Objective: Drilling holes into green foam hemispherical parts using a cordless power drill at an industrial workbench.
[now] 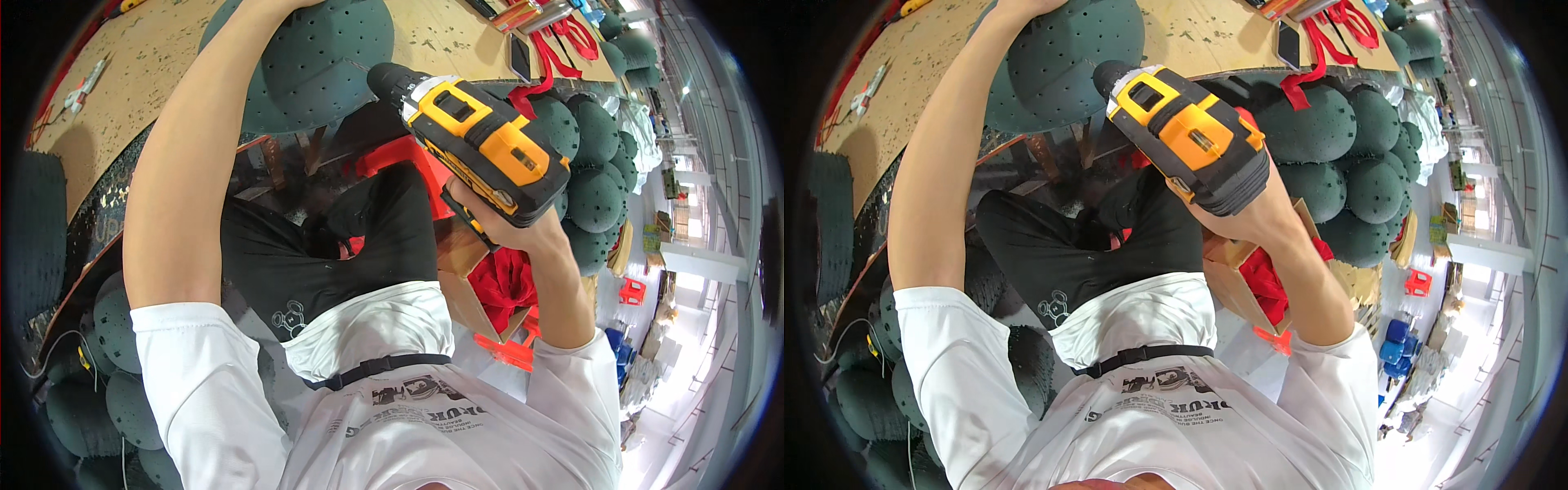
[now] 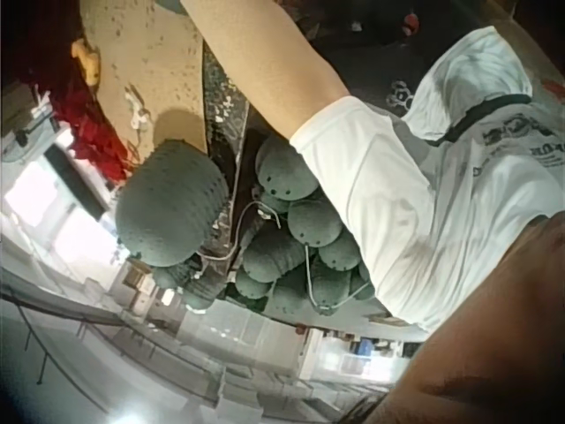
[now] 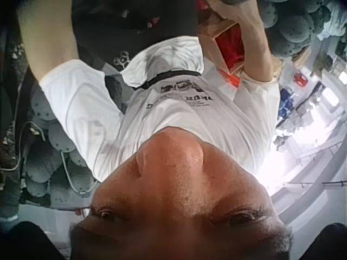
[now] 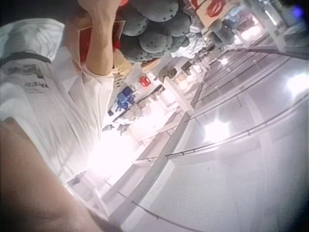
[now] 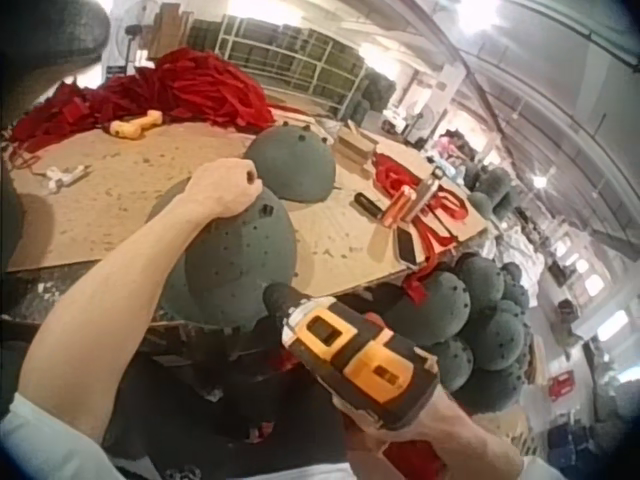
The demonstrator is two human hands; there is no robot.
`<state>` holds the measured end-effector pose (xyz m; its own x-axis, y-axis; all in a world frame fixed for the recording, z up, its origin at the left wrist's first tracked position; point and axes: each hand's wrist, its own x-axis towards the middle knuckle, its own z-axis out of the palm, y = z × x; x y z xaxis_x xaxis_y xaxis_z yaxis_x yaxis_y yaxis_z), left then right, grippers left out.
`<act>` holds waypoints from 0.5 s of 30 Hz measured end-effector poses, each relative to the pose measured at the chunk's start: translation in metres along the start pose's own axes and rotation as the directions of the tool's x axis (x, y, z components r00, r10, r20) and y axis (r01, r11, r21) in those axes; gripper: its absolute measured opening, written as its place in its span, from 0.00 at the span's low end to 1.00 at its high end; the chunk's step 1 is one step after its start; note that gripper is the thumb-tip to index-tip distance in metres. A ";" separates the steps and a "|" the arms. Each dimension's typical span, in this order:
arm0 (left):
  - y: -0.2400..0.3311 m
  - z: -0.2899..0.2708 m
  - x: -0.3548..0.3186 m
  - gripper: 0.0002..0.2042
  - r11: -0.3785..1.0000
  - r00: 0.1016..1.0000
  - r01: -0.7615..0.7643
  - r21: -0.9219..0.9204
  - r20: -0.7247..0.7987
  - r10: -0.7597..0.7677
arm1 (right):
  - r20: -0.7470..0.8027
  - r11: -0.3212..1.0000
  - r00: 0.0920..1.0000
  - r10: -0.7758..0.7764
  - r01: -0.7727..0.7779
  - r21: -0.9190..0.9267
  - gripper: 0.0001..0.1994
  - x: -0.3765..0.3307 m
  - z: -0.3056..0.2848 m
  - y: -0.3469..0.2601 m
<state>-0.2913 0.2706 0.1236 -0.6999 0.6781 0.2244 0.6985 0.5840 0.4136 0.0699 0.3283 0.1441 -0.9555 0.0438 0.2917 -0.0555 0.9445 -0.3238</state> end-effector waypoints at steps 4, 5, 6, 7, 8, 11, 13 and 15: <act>0.001 -0.001 -0.002 0.18 1.000 1.000 -0.008 -0.015 0.009 0.008 | 0.038 0.998 0.999 -0.004 0.006 -0.062 0.17 0.014 -0.012 -0.004; 0.002 -0.001 -0.002 0.18 1.000 1.000 -0.010 -0.020 0.008 0.011 | 0.018 0.996 0.998 -0.058 0.059 -0.066 0.18 0.020 -0.013 -0.005; 0.002 -0.001 -0.003 0.18 1.000 1.000 -0.012 -0.024 0.007 0.013 | 0.080 0.997 0.996 -0.035 0.041 -0.066 0.20 0.026 -0.015 -0.006; 0.002 -0.001 -0.004 0.18 0.999 1.000 -0.012 -0.039 -0.001 0.012 | 0.096 0.995 0.993 -0.072 0.079 -0.066 0.20 0.035 -0.013 -0.005; 0.003 -0.001 -0.005 0.18 0.999 1.000 -0.015 -0.052 -0.008 0.015 | 0.093 0.999 0.996 0.003 0.000 -0.039 0.20 0.046 -0.001 -0.003; 0.002 -0.006 -0.005 0.17 0.998 0.999 -0.036 -0.058 0.026 0.038 | 0.101 0.982 0.980 0.171 -0.177 0.061 0.18 0.070 0.021 0.000; -0.003 -0.011 -0.008 0.17 0.997 1.000 -0.002 -0.081 0.022 0.003 | 0.108 0.971 0.979 0.175 -0.190 0.147 0.17 0.074 0.018 0.007; -0.001 -0.013 -0.006 0.16 0.995 1.000 -0.013 -0.102 0.025 0.015 | 0.086 0.998 0.996 -0.021 0.026 -0.061 0.20 0.069 0.011 0.012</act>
<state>-0.2893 0.2603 0.1333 -0.6852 0.6978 0.2090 0.6885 0.5268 0.4984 0.0002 0.3391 0.1508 -0.9755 -0.0037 0.2199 -0.0625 0.9633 -0.2611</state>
